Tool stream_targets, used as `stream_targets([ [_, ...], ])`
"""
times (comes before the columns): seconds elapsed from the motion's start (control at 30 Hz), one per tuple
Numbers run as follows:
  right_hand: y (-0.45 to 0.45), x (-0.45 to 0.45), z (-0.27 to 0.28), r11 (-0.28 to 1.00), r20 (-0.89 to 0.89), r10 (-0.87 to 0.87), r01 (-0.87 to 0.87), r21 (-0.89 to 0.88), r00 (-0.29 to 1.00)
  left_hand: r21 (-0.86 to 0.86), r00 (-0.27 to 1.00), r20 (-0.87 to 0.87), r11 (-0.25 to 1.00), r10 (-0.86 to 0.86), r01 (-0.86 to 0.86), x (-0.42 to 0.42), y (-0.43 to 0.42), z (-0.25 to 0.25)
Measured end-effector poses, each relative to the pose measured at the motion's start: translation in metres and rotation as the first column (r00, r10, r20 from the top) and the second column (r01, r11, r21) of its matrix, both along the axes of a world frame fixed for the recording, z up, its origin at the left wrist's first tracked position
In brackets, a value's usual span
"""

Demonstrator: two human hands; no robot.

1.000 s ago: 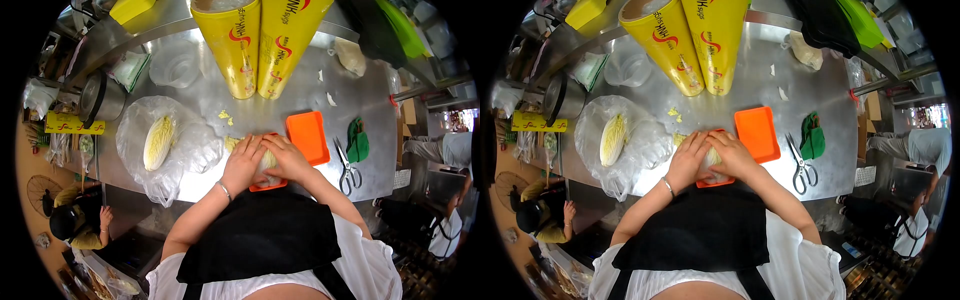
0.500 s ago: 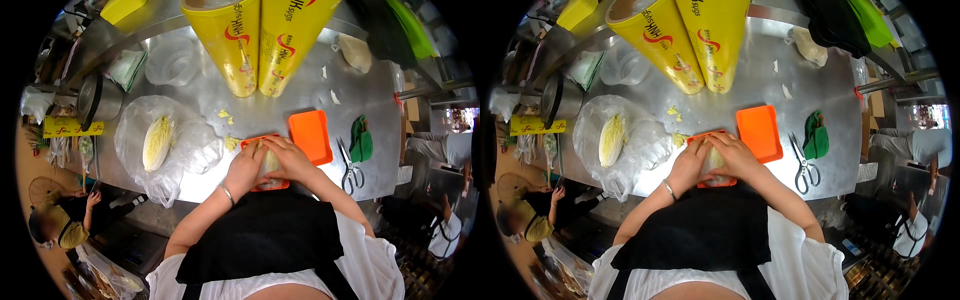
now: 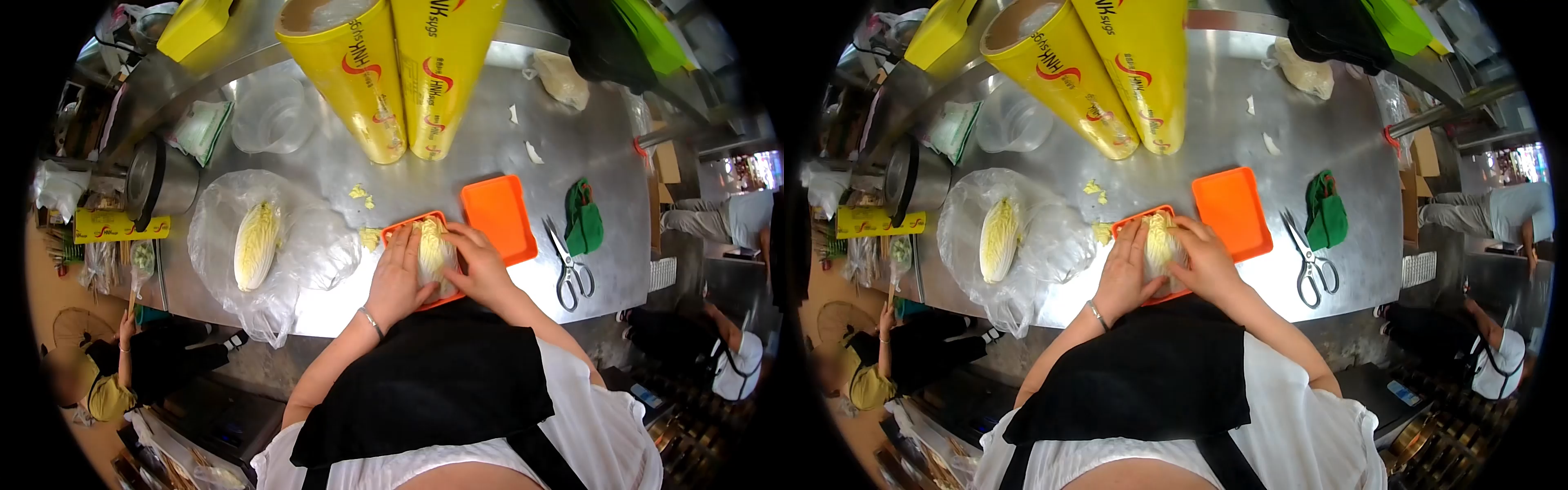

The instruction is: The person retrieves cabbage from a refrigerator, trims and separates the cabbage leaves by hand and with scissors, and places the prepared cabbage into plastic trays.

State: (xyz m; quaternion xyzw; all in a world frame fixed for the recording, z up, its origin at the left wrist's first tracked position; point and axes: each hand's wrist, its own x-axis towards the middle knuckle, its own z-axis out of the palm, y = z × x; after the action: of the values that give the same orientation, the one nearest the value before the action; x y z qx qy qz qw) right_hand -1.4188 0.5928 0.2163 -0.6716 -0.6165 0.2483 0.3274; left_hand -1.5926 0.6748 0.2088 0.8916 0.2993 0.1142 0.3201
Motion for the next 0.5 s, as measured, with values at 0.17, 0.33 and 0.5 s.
stream_targets([
  [0.17,-0.028,0.009,0.003,0.976,-0.119,-0.214,0.216,0.002,0.97,0.113,0.998,-0.062,0.994,-0.001,0.008,0.0,-0.007,0.005],
  [0.33,-0.024,-0.001,0.002,0.972,-0.303,-0.218,0.233,0.013,0.928,0.063,0.999,-0.015,0.998,0.033,-0.032,0.003,-0.014,-0.004],
  [0.5,-0.009,-0.028,-0.024,0.986,-0.291,-0.136,0.157,0.049,0.947,0.134,0.993,-0.099,0.989,0.072,-0.058,0.002,-0.019,-0.004],
])
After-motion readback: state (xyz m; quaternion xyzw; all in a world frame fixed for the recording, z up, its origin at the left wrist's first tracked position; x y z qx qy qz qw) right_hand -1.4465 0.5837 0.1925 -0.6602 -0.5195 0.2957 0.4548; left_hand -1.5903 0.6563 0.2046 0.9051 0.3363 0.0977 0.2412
